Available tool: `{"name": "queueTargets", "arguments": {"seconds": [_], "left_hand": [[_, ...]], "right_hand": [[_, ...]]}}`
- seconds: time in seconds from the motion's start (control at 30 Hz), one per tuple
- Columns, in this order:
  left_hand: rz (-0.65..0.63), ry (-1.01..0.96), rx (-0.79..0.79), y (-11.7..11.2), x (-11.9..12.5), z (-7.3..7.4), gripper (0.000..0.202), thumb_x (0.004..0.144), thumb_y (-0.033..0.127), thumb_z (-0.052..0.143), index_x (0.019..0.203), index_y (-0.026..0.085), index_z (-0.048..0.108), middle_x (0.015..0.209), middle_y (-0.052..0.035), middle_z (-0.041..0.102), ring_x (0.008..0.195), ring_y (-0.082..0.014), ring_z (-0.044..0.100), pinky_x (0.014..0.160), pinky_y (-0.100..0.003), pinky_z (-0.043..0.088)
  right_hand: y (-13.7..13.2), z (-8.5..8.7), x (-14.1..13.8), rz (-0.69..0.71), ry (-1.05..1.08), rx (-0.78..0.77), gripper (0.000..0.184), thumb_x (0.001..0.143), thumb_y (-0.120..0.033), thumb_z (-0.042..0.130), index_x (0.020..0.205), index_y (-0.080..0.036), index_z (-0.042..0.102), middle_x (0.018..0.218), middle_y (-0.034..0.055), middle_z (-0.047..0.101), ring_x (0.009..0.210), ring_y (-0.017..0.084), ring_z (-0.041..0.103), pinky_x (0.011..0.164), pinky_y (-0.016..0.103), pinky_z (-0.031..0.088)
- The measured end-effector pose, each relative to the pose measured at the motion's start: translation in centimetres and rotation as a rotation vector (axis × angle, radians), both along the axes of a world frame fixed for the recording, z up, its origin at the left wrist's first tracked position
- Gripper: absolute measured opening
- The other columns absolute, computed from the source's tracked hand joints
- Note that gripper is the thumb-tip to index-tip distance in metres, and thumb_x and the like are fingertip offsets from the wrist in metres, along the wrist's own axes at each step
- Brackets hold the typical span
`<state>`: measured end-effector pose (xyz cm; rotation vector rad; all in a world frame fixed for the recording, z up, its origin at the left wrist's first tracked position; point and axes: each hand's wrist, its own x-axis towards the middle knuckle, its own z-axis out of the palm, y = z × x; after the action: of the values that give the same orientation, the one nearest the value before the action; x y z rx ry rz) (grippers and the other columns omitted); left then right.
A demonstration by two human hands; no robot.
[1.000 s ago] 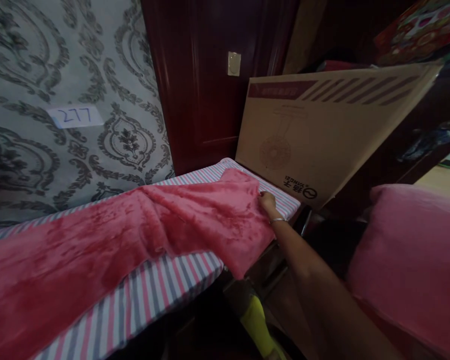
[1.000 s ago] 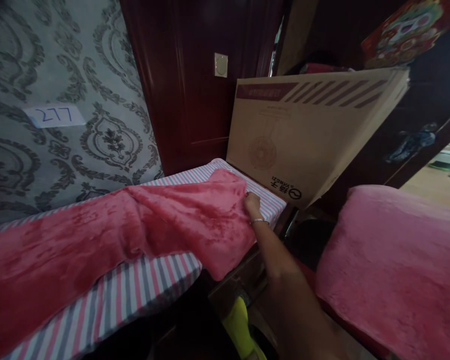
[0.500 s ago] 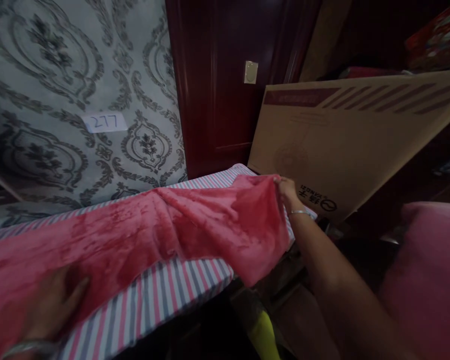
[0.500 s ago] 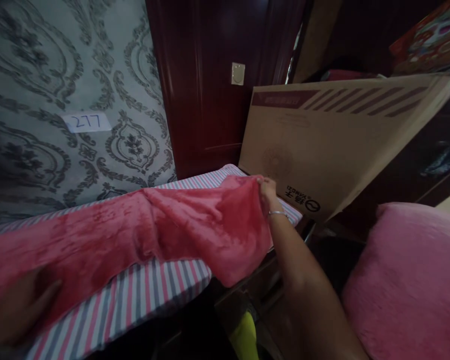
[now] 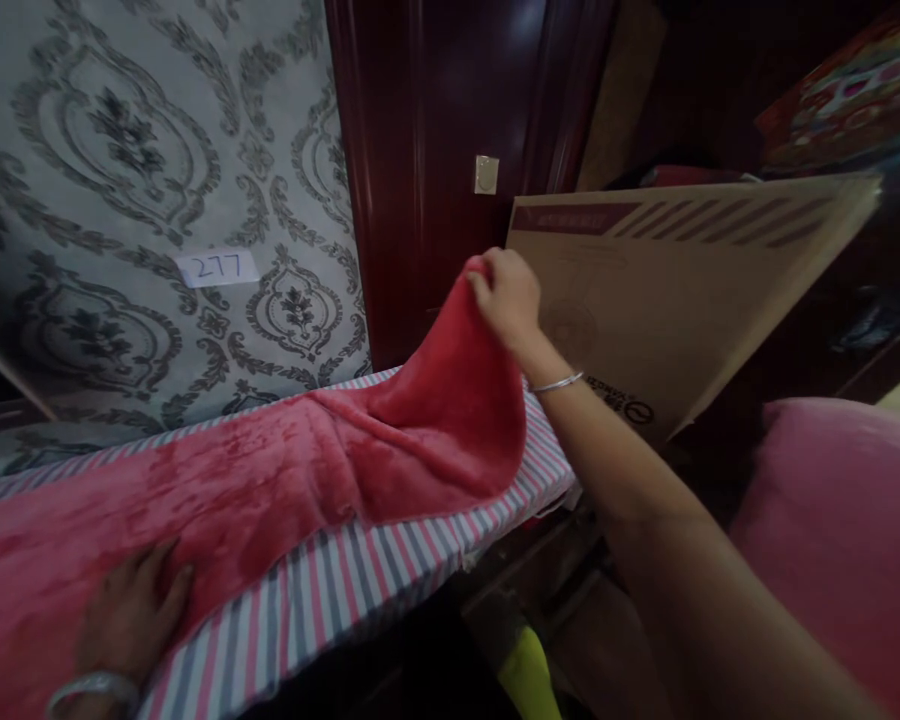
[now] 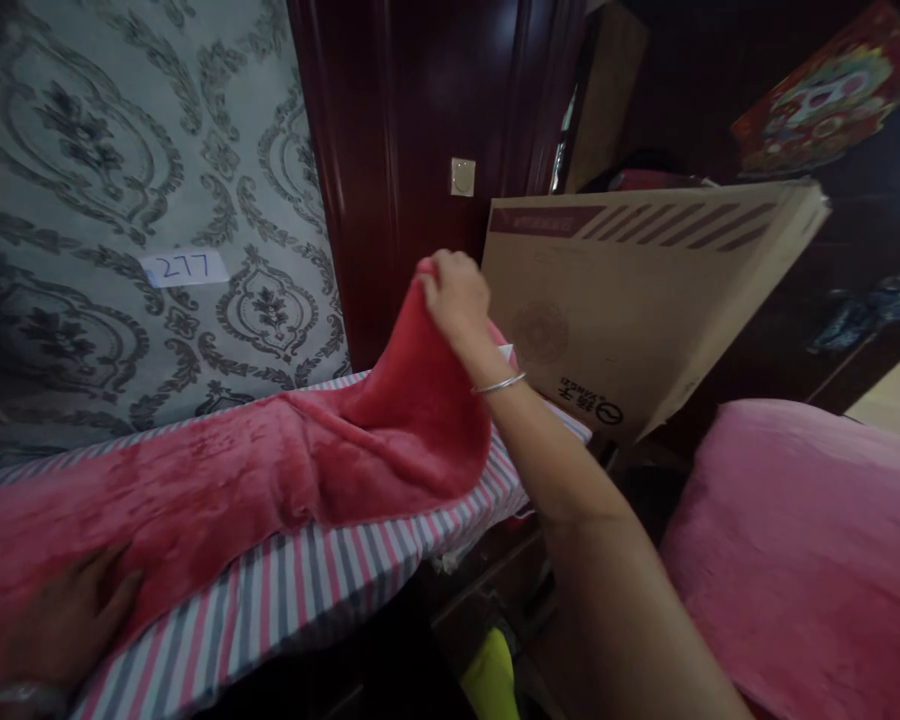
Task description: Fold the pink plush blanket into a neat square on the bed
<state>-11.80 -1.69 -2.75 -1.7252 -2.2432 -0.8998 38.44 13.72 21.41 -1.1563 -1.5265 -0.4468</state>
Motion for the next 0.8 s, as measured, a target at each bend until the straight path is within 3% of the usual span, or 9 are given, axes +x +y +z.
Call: {"name": "queueTargets", "arguments": {"seconds": [0.1,0.2,0.3,0.4,0.53,0.6,0.7,0.8], "left_hand": [[-0.044,-0.115,0.118,-0.9,2.3,1.3,0.029,0.071,0.055,0.046,0.080,0.030,0.058,0.086,-0.0051,0.072,0.105,-0.0378,0.065,0.102,-0.056,0.049],[-0.095,-0.414,0.142,-3.2,6.6,2.8,0.038,0.066,0.061,0.057,0.087,0.030,0.064,0.099,-0.0037,0.074,0.098,-0.0352,0.068,0.093,-0.053,0.055],[-0.218,-0.831,0.017,-5.9,11.5,3.5,0.059,0.063,0.071,0.068,0.102,0.026,0.068,0.103,-0.0061,0.075,0.093,-0.0318,0.070,0.079,-0.044,0.059],[-0.304,-1.152,-0.100,-7.9,15.1,3.1,0.073,0.060,0.071,0.077,0.111,0.021,0.066,0.103,-0.0087,0.074,0.090,-0.0294,0.072,0.072,-0.038,0.060],[-0.302,-1.316,-0.166,-9.1,17.0,1.9,0.073,0.060,0.066,0.083,0.115,0.021,0.062,0.103,-0.0069,0.073,0.085,-0.0256,0.072,0.074,-0.038,0.062],[-0.300,-1.304,-0.158,-9.1,17.3,1.5,0.071,0.058,0.062,0.086,0.111,0.021,0.063,0.106,-0.0071,0.072,0.087,-0.0250,0.072,0.075,-0.037,0.062],[-0.294,-1.289,-0.132,-8.5,17.4,1.1,0.072,0.054,0.059,0.089,0.109,0.021,0.063,0.106,-0.0057,0.071,0.085,-0.0237,0.072,0.071,-0.034,0.061],[-0.288,-1.319,-0.128,-7.6,17.7,0.7,0.071,0.051,0.056,0.090,0.105,0.020,0.063,0.099,-0.0039,0.070,0.083,-0.0227,0.071,0.066,-0.030,0.059]], "right_hand": [[-6.5,-3.3,-8.1,0.080,-0.242,-0.109,0.018,0.097,-0.015,0.044,0.101,-0.019,0.060,0.103,0.0080,0.059,0.093,0.022,0.052,0.083,0.036,0.047],[-12.0,-9.9,-14.9,0.278,-0.421,-0.200,0.021,0.098,-0.016,0.044,0.111,-0.019,0.060,0.108,0.0082,0.060,0.096,0.022,0.052,0.078,0.035,0.049],[-16.0,-17.0,-18.9,0.481,-0.457,-0.382,0.027,0.094,-0.012,0.050,0.118,-0.018,0.058,0.114,0.0079,0.061,0.096,0.022,0.053,0.076,0.033,0.051],[-18.4,-21.6,-20.3,0.623,-0.386,-0.503,0.035,0.093,-0.013,0.053,0.127,-0.018,0.056,0.125,0.0082,0.061,0.103,0.021,0.055,0.085,0.034,0.053],[-18.9,-24.1,-18.0,0.738,-0.241,-0.419,0.040,0.092,-0.014,0.054,0.132,-0.020,0.058,0.137,0.0104,0.059,0.120,0.022,0.054,0.101,0.038,0.049],[-18.3,-24.7,-14.9,0.683,-0.131,-0.364,0.037,0.093,-0.015,0.051,0.129,-0.021,0.062,0.131,0.0105,0.062,0.120,0.022,0.055,0.103,0.040,0.049],[-17.4,-25.5,-8.7,0.351,0.075,-0.357,0.034,0.094,-0.018,0.047,0.123,-0.021,0.065,0.119,0.0111,0.065,0.113,0.025,0.057,0.101,0.044,0.050],[-17.1,-26.5,-3.3,0.015,0.165,-0.451,0.038,0.091,-0.025,0.053,0.126,-0.018,0.065,0.115,0.0143,0.064,0.109,0.030,0.056,0.097,0.050,0.050]]}}
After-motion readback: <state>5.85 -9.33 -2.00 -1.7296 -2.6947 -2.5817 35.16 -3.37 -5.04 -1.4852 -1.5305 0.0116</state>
